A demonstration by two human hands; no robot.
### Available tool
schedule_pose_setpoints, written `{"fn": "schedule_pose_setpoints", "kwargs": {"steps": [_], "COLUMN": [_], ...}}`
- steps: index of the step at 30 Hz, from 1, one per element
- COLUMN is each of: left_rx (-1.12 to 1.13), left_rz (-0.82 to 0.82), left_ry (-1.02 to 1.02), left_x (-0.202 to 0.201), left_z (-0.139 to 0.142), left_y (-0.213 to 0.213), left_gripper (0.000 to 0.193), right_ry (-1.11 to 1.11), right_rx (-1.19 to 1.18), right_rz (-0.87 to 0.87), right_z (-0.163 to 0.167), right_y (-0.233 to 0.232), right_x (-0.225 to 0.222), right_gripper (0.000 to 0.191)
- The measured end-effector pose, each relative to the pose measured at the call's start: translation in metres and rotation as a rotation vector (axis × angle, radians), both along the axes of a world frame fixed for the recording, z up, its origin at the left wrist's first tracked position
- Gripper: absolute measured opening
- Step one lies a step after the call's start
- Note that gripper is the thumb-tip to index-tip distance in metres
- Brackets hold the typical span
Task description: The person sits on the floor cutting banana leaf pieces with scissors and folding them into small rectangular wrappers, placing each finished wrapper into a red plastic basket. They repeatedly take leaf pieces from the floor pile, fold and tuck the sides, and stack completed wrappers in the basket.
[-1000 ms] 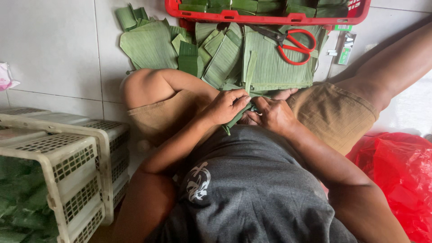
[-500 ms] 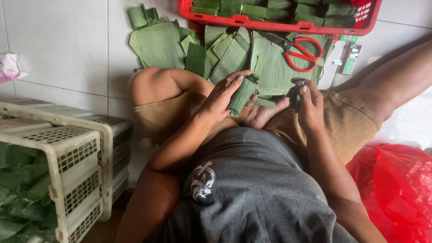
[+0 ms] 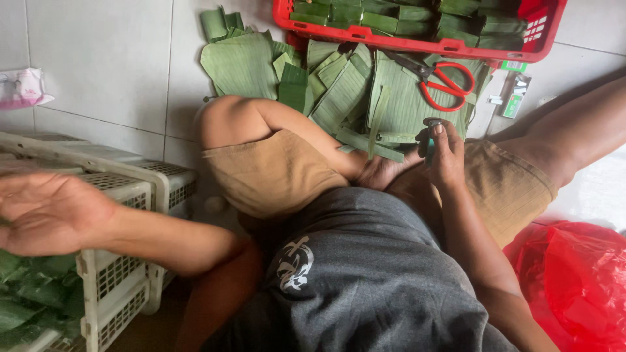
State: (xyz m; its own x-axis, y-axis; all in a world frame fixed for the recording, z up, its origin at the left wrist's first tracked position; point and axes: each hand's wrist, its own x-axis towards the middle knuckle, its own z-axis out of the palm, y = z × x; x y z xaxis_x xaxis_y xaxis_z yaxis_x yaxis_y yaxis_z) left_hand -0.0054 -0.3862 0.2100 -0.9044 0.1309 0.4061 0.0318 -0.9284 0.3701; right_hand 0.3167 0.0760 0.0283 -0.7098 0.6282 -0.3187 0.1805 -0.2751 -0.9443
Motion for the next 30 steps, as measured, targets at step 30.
{"fn": "schedule_pose_setpoints", "kwargs": {"steps": [30], "left_rx": [-1.869], "left_rz": [-0.027], "left_ry": [0.699], "left_x": [-0.002], "left_z": [-0.246], "left_y": [0.314], "left_gripper": [0.032], "right_ry": [-0.180], "right_rx": [0.159], "right_rz": [0.077], "right_z": [-0.014], "right_y": [0.000], "right_x": [-0.025], "right_gripper": [0.023]}}
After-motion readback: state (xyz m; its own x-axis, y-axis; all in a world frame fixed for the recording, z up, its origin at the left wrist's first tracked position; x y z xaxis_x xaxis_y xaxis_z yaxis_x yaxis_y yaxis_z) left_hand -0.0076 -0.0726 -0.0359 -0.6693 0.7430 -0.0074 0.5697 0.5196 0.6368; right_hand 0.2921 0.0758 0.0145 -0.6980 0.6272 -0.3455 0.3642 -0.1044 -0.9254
